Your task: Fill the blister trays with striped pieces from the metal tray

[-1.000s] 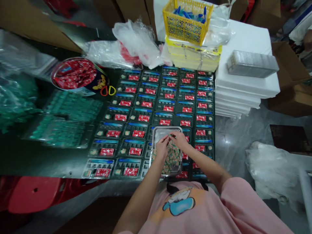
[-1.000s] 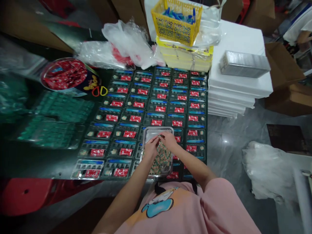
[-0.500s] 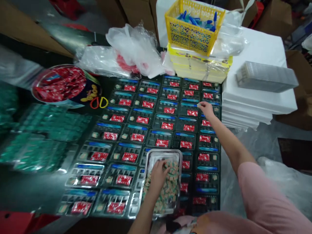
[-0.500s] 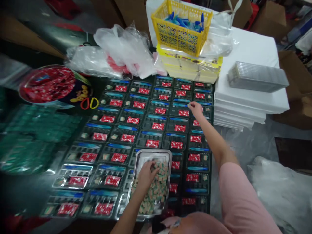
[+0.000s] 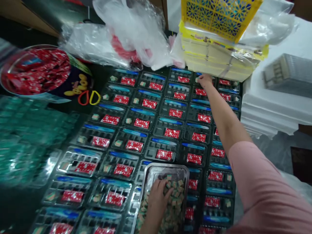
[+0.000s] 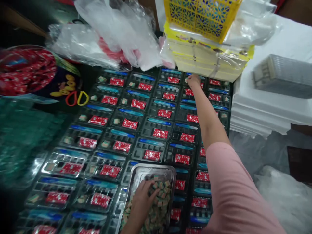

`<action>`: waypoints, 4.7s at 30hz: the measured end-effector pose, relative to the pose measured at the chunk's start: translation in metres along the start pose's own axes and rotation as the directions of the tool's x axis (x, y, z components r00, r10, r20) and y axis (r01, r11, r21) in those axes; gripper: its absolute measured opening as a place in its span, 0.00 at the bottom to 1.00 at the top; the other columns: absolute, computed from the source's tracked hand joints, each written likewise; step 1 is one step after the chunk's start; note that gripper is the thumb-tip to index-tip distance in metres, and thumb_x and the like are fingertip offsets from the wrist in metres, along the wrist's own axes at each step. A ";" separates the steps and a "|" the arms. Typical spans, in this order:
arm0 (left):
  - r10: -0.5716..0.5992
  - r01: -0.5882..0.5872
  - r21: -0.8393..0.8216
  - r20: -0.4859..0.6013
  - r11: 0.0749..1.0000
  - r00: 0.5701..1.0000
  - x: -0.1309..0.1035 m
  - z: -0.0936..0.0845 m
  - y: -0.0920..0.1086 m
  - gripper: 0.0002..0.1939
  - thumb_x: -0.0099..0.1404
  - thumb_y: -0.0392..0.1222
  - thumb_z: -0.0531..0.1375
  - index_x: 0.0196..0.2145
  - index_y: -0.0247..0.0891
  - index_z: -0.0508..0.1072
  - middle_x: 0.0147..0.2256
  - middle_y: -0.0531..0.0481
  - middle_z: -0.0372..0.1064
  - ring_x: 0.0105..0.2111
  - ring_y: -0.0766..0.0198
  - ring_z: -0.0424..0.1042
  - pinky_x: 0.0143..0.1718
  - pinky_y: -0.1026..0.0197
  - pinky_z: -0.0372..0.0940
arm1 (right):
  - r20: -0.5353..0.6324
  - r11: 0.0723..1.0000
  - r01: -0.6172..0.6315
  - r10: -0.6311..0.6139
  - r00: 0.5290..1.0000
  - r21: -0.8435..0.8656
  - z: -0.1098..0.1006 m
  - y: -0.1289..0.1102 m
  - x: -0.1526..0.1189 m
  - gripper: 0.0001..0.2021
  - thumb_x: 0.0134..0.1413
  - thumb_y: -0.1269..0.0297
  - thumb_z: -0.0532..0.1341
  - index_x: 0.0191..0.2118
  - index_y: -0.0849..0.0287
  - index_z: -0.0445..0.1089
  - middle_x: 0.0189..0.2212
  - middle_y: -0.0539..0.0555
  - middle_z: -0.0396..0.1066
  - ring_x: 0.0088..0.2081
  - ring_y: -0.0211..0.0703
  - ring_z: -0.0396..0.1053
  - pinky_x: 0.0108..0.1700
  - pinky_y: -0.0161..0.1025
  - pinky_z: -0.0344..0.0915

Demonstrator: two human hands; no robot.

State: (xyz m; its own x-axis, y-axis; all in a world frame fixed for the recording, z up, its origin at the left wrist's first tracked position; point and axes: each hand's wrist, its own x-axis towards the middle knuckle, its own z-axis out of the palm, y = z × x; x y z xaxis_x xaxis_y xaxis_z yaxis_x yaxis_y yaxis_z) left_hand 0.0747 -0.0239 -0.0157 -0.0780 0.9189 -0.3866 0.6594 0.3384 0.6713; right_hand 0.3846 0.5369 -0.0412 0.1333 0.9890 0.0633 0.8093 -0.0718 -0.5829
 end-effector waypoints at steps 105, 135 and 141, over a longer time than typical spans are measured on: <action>0.175 -0.168 -0.165 0.031 0.972 0.984 -0.051 -0.040 -0.013 0.12 0.60 0.36 0.62 0.42 0.38 0.77 0.40 0.48 0.76 0.35 0.63 0.72 0.44 0.60 0.67 | 0.537 0.983 0.141 -0.181 0.824 0.115 -0.032 -0.105 -0.504 0.11 0.47 0.71 0.64 0.40 0.62 0.74 0.32 0.52 0.73 0.34 0.40 0.68 0.42 0.36 0.65; 0.089 -0.078 -0.430 0.006 0.900 0.996 -0.004 -0.023 0.007 0.17 0.60 0.34 0.59 0.47 0.35 0.79 0.46 0.43 0.78 0.46 0.58 0.75 0.54 0.55 0.66 | 0.539 0.931 -0.114 -0.098 0.837 0.346 -0.022 -0.105 -0.534 0.09 0.49 0.60 0.66 0.34 0.60 0.74 0.27 0.51 0.73 0.31 0.41 0.68 0.37 0.37 0.66; 0.179 -0.079 -0.666 0.082 0.741 0.980 -0.013 -0.026 0.017 0.18 0.61 0.42 0.62 0.47 0.34 0.79 0.45 0.44 0.78 0.45 0.56 0.76 0.53 0.53 0.66 | 0.565 0.649 -0.402 -0.054 0.823 0.646 -0.039 -0.117 -0.542 0.20 0.42 0.47 0.70 0.35 0.58 0.73 0.29 0.49 0.74 0.32 0.38 0.69 0.39 0.36 0.67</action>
State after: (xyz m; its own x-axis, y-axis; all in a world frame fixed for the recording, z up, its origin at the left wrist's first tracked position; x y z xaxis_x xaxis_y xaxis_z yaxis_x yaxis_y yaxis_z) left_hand 0.0676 -0.0243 0.0173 0.1029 0.9448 -0.3112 -0.0033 0.3132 0.9497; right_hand 0.2401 0.0042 0.0243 -0.2570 0.8909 -0.3745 0.1019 -0.3604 -0.9272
